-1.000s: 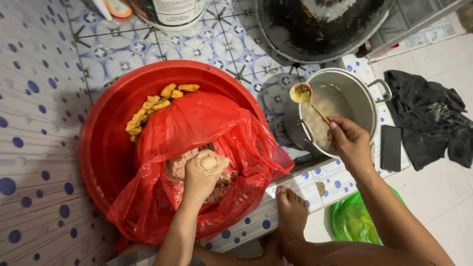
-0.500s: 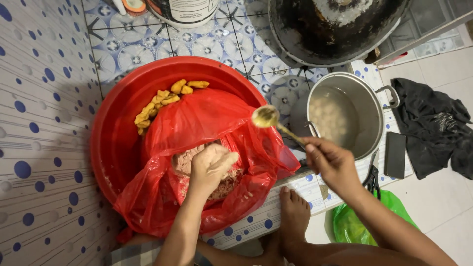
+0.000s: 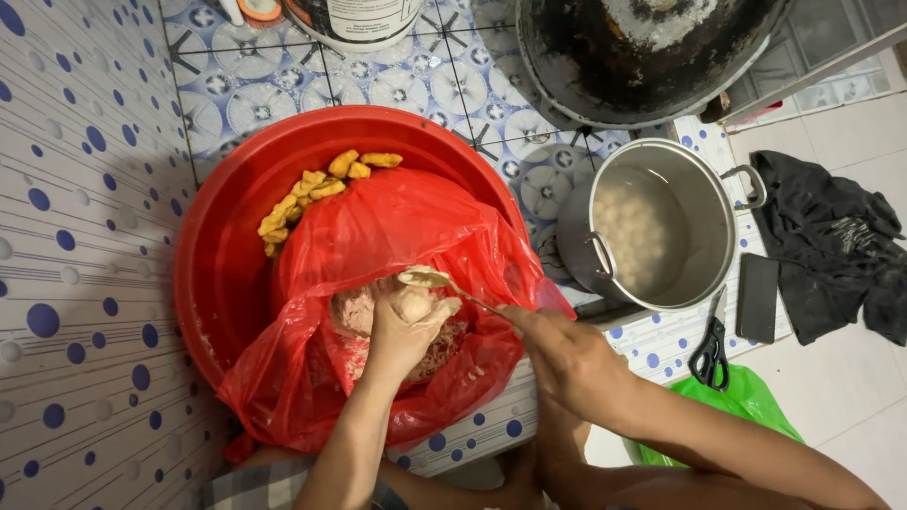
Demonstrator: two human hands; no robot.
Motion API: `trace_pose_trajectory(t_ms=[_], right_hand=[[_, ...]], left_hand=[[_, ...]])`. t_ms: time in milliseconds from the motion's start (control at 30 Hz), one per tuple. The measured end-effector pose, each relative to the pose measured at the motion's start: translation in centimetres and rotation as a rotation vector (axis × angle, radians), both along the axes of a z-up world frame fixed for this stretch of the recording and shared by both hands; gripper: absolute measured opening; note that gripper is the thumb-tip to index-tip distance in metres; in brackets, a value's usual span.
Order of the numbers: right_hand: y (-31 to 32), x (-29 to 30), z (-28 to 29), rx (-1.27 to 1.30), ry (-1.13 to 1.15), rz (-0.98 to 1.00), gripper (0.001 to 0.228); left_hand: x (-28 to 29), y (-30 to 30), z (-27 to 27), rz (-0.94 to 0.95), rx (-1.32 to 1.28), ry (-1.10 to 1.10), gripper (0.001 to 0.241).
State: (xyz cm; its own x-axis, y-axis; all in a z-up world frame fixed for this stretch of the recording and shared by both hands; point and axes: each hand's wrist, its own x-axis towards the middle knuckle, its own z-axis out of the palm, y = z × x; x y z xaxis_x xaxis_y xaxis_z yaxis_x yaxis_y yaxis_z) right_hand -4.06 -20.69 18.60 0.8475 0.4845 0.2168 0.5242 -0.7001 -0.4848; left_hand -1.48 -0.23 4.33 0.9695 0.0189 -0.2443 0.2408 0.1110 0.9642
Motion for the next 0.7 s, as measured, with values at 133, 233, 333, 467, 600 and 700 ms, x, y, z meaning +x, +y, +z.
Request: trace_pose_trajectory(t_ms=[133, 233, 333, 467, 600, 700], right_hand=[[0.2, -0.3, -1.0, -0.005, -0.016, 0.031, 0.048], [0.7, -0.5, -1.0, 0.059, 0.128, -0.028, 0.041], [0.2, -0.4, -2.4, 0.154, 0.35, -0.107, 0.033], [-1.1, -0.4, -5.8, 0.486, 0.683, -0.334, 0.021], [-2.7, 0.2, -6.9, 0.911, 1.098, -0.597, 0.018], [-5.8, 0.9, -5.7, 0.884, 0.893, -0.66, 0.018]], left_hand=[[0.5, -0.1, 1.1, 0.033, -0.055, 0.019, 0.009], [0.5, -0.3, -0.2, 0.098, -0.01, 0.079, 0.03], [0.3, -0.7, -2.9, 0.111, 0.176, -0.022, 0.033], [0.1, -0.6, -5.8, -0.062, 0.684, 0.182, 0.013], [0.8, 0.0, -5.2, -0.215, 0.835, 0.244, 0.016], [1.3, 1.1, -6.6, -0.302, 1.048, 0.057, 0.016]])
